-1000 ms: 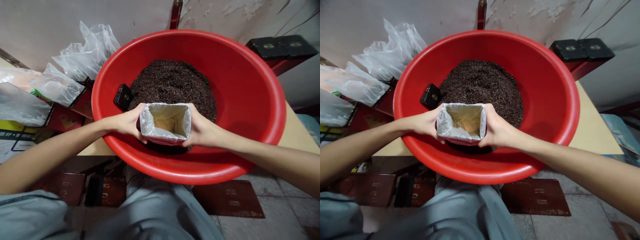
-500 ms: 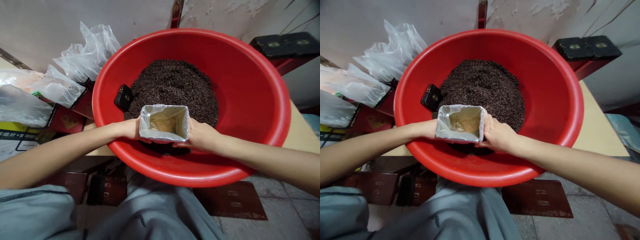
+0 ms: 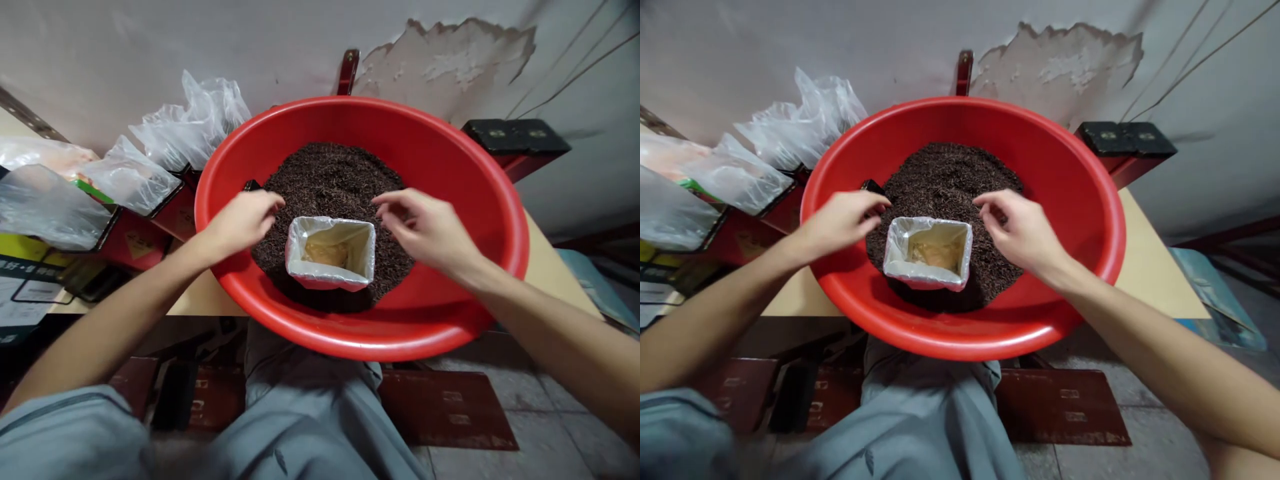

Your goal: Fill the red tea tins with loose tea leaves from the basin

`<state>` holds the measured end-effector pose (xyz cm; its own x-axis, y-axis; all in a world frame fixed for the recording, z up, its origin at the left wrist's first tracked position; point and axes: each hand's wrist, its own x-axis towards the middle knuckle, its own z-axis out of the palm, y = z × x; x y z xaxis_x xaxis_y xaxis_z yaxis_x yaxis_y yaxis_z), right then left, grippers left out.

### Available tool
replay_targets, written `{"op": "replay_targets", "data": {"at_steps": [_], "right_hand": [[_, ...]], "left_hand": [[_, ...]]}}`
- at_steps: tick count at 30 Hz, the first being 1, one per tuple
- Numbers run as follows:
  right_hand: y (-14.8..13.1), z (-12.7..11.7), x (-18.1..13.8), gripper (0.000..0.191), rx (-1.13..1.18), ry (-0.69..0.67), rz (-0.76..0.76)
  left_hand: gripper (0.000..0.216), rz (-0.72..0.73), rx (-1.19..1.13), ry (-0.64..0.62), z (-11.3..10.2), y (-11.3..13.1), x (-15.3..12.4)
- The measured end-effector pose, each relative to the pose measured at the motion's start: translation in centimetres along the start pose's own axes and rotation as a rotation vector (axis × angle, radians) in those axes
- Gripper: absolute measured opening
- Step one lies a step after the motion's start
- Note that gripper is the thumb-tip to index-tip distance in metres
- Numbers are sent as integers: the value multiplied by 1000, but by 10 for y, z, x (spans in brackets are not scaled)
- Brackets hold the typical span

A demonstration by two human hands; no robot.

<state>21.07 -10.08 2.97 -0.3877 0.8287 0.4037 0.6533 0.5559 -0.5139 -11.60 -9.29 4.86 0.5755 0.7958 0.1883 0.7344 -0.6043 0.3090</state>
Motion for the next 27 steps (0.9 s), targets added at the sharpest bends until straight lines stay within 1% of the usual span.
{"op": "replay_targets", "data": {"at_steps": [1, 2, 3, 4, 5, 6, 7, 8, 10, 12, 14, 15, 17, 20, 23, 25, 27], "right_hand": [[-10, -10, -1, 18, -30, 69, -85], [-19, -17, -4, 18, -68, 57, -206], [-28, -21, -7, 18, -101, -8, -319], [-34, -20, -12, 19, -154, -106, -427], [-39, -17, -18, 18, -225, -193, -507], [-42, -11, -24, 15, -305, -241, -554], [-43, -5, -30, 13, -388, -253, -568], [-43, 3, -35, 15, -459, -239, -568], [-42, 15, -41, 24, -547, -209, -557], [-42, 21, -43, 27, -584, -192, -529], [-43, 23, -43, 29, -592, -184, -496], [-44, 21, -43, 30, -584, -187, -491], [-46, 16, -46, 29, -539, -204, -525], [-47, 5, -59, 27, -425, -205, -631], [-47, -2, -79, 20, -302, -133, -646], [-48, -1, -91, 20, -234, -83, -620], [-49, 2, -98, 21, -192, -56, -607]], "left_hand": [[31, -12, 35, 102, -13, 14, 2], [29, 28, 63, 120, -22, 29, 2], [25, 116, 93, 60, -26, 43, 3], [22, 221, 142, -35, -24, 57, 2], [22, 302, 222, -99, -19, 67, 0], [18, 351, 317, -137, -10, 74, -3], [12, 389, 406, -139, 0, 77, -6], [16, 419, 474, -122, 10, 77, -10], [31, 463, 549, -67, 25, 70, -16], [36, 482, 578, -24, 31, 63, -20], [36, 479, 594, -22, 31, 59, -22], [35, 482, 591, -41, 29, 59, -23], [32, 505, 556, -108, 23, 62, -26], [19, 545, 452, -235, 9, 72, -36], [24, 504, 344, -328, -3, 85, -42], [17, 448, 315, -355, -1, 93, -35], [13, 401, 297, -362, 14, 100, -17]]}}
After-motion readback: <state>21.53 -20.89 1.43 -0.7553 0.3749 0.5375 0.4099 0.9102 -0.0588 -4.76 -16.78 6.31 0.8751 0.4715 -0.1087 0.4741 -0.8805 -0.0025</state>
